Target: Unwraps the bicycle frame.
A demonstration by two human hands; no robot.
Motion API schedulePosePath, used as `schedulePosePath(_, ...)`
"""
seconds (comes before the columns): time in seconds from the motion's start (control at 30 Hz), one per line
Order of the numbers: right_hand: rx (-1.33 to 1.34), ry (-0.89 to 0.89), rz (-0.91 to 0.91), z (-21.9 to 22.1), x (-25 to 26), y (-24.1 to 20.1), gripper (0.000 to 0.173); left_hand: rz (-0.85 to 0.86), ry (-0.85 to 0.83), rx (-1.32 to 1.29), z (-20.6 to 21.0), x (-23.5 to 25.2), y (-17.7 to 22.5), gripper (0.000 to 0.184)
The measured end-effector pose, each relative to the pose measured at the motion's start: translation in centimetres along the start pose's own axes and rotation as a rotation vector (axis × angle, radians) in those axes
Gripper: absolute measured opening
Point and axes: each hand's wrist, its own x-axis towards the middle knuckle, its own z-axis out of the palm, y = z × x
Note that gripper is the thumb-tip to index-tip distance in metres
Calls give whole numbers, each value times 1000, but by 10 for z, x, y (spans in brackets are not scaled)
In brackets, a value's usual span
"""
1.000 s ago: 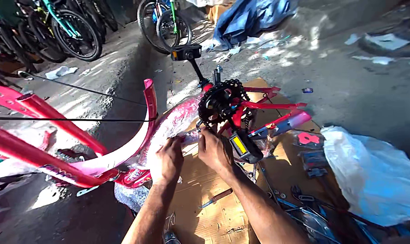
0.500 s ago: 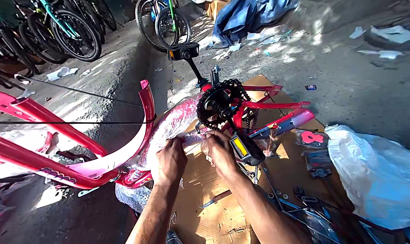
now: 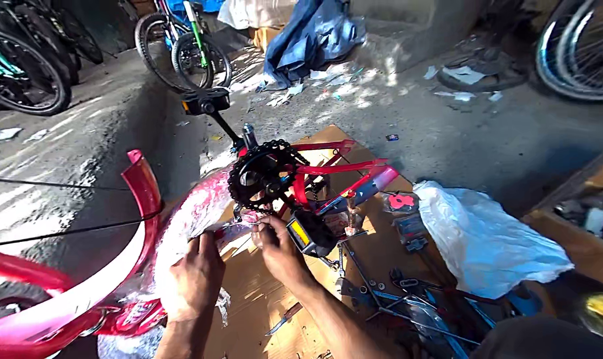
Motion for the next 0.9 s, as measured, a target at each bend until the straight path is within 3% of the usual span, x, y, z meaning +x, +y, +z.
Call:
schedulePosePath(0.1,-392,-225,33,-8,2,-41,23,32,79,-66,6,-2,-3,24)
schedulePosePath(0.2,-873,-233,19,5,-4,-68,30,4,78,-76,9,-4,-4,23)
schedulePosePath(0.3,-987,-191,9,31,-4,-73,37,-24,25,-114,6,-5,-5,20)
schedulePosePath(0.47,-1061,-181,-144,40,8,-64,28,22,-6,-101,4,-5,-9,18)
schedulePosePath(0.57,-750,-264,-16,28,15,-49,32,27,-19,-54,0,-5,-9,21)
schedulePosePath(0.7,329,-188,374,31,13,-24,21,1,-23,-55,2,-2,-3,24)
schedulePosePath(0.77,660,-175,514,33,15,-29,23,-9,-21,-50,3,2,0,24)
schedulePosePath(0.83,563,-155,438,33,14,-25,22,-37,-52,-23,1,3,1,21)
schedulePosePath(0.9,96,-145,141,27,12,-15,19,-71,-85,-9,1,2,0,19)
